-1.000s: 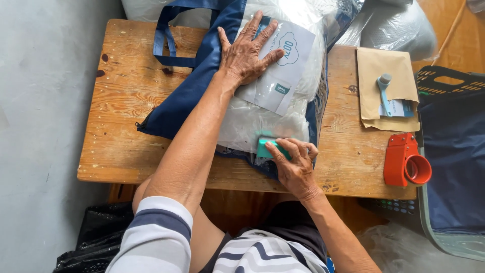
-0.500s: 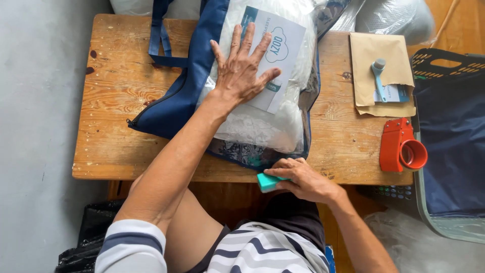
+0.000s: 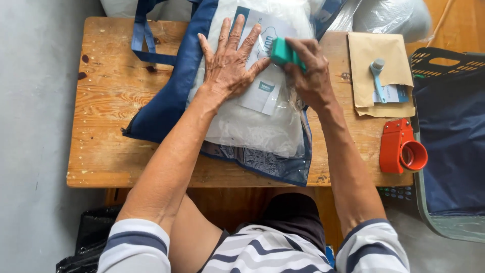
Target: The person sits at a low wooden table and uses a small green brush to scrub the surface of a blue tote bag containing a white pillow. The person scrubs the clear plastic window on the front, then flips the bag over and scrubs the blue fabric back and sides.
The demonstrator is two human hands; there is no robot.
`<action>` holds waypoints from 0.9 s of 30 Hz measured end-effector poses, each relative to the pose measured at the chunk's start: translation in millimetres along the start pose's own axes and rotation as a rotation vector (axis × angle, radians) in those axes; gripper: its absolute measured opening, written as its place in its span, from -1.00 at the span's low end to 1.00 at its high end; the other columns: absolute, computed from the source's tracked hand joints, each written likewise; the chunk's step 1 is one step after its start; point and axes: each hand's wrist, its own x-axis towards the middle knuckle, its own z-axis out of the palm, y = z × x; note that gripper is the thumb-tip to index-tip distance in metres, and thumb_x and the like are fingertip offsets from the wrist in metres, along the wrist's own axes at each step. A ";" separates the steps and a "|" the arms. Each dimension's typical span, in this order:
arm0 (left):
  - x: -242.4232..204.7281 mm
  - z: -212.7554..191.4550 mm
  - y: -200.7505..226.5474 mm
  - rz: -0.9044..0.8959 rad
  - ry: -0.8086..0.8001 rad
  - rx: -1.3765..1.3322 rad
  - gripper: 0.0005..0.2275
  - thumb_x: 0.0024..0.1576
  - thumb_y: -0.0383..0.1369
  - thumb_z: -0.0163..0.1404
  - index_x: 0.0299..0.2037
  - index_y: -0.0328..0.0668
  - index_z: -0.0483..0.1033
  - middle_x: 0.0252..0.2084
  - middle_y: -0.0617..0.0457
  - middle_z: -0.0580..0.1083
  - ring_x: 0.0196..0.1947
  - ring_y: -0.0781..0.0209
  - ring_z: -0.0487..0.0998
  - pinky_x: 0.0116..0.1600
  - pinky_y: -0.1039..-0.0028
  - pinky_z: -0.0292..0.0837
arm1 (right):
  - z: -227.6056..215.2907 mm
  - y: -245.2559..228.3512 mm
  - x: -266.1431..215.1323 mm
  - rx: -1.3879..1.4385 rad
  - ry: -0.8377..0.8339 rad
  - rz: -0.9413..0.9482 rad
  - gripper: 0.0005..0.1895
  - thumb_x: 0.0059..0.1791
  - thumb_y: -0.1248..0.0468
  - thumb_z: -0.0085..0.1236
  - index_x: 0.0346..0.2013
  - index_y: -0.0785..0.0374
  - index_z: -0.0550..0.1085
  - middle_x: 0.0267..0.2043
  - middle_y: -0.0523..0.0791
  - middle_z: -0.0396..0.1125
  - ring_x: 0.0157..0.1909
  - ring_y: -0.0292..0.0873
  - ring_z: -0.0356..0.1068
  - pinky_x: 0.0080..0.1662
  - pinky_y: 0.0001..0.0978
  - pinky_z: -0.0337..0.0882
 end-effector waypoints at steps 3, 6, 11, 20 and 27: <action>1.5 0.4 -3.5 0.030 -0.001 0.029 -0.27 0.23 0.35 -0.49 0.59 0.35 -0.11 0.62 0.07 -0.27 0.60 -0.05 -0.38 0.37 -0.57 -0.60 | -3.8 -23.2 -62.1 -0.163 -0.003 0.013 -0.52 0.18 0.25 -0.04 0.42 0.13 0.26 0.13 0.07 0.25 0.07 0.03 0.20 0.02 -0.02 0.18; -0.1 4.0 -1.0 0.032 0.006 0.036 -0.30 0.25 0.32 -0.44 0.58 0.36 -0.08 0.62 0.06 -0.24 0.60 -0.06 -0.35 0.35 -0.60 -0.57 | 5.3 -37.5 -133.9 -0.072 0.016 0.031 -0.41 0.15 0.23 0.06 0.48 0.01 0.19 0.23 -0.01 0.23 0.18 -0.01 0.18 0.15 -0.02 0.16; -0.6 6.5 2.7 0.037 0.045 0.068 -0.29 0.27 0.34 -0.41 0.60 0.36 -0.09 0.62 0.08 -0.25 0.60 -0.05 -0.37 0.35 -0.60 -0.61 | -5.9 -97.5 -171.2 -0.179 -0.014 -0.079 -0.60 0.17 0.21 0.01 0.33 0.06 0.35 0.13 -0.09 0.31 0.11 -0.01 0.28 0.14 -0.09 0.03; -21.7 6.5 -47.9 0.104 0.266 -0.133 -0.21 0.32 0.36 -0.27 0.61 0.15 -0.17 0.65 -0.10 -0.21 0.66 -0.14 -0.27 0.54 -0.46 -0.32 | -36.5 -144.9 -178.3 -0.372 -0.455 -0.046 -0.49 0.05 0.34 0.01 0.31 0.00 0.28 0.02 -0.14 0.30 -0.14 -0.04 0.28 0.04 -0.11 0.01; -119.0 -81.4 -98.5 -0.658 -0.151 -0.351 -0.14 0.21 0.17 -0.04 0.49 -0.39 -0.07 0.51 -0.35 0.03 0.50 -0.23 0.04 0.45 -0.03 0.01 | 26.3 -189.3 -83.5 -0.194 0.046 -0.156 -0.57 0.21 0.06 0.00 0.35 0.13 0.32 0.13 -0.02 0.33 0.00 0.02 0.30 -0.01 -0.08 0.12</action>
